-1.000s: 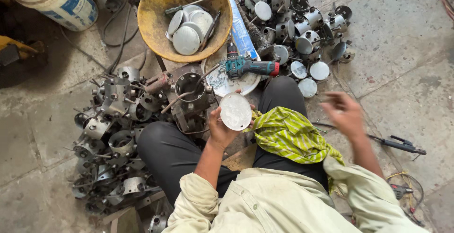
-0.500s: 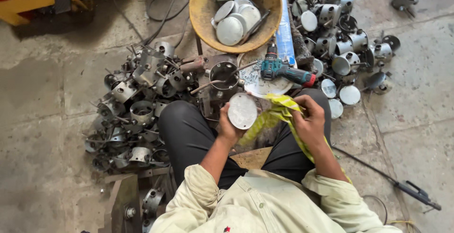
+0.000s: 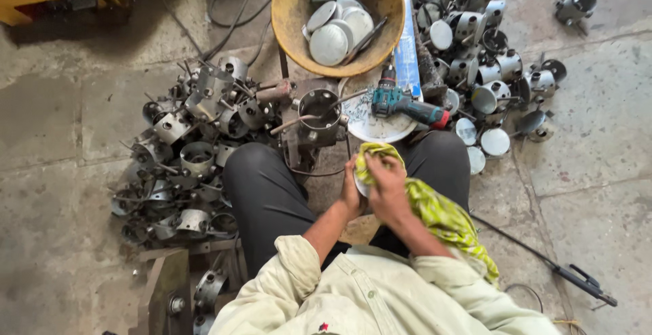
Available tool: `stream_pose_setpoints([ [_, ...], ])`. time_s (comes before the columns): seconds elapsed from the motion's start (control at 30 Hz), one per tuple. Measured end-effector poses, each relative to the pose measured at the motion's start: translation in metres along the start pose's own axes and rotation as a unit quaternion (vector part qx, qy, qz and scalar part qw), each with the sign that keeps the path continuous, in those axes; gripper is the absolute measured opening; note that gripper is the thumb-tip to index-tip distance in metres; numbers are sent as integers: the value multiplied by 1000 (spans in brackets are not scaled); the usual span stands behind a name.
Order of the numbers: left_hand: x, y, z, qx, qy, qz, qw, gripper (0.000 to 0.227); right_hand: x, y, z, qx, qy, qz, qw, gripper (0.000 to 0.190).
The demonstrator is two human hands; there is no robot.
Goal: The person sits on the floor and uses a cordless drill to drive screws into white circular metal discs. They pick up discs from a yellow bowl, place them on a metal stand, and secure them with screws. The person repeats this process for multiple discs, occasionally adjusting the drill bit.
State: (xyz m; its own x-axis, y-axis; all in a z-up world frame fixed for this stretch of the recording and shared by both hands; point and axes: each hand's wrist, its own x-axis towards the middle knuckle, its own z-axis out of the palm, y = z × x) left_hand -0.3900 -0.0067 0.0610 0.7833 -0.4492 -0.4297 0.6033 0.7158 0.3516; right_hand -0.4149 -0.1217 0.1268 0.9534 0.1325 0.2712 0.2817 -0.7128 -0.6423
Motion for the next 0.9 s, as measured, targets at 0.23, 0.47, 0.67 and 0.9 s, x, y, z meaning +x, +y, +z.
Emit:
stream_pose_setpoints([
  [0.23,-12,28,-7,5,-122,22,992,81,-29,9,-20,-14,-185,-122,975,66],
  [0.47,13,-14,-20,54,-8,-41,998,67,-16,40,5,125,-57,53,989,51],
  [0.67,13,7,-39,60,86,16,994,51,-49,50,-5,59,-215,-49,974,43],
  [0.9,11,7,-25,273,263,15,925,59,-34,53,-21,241,122,254,929,19],
])
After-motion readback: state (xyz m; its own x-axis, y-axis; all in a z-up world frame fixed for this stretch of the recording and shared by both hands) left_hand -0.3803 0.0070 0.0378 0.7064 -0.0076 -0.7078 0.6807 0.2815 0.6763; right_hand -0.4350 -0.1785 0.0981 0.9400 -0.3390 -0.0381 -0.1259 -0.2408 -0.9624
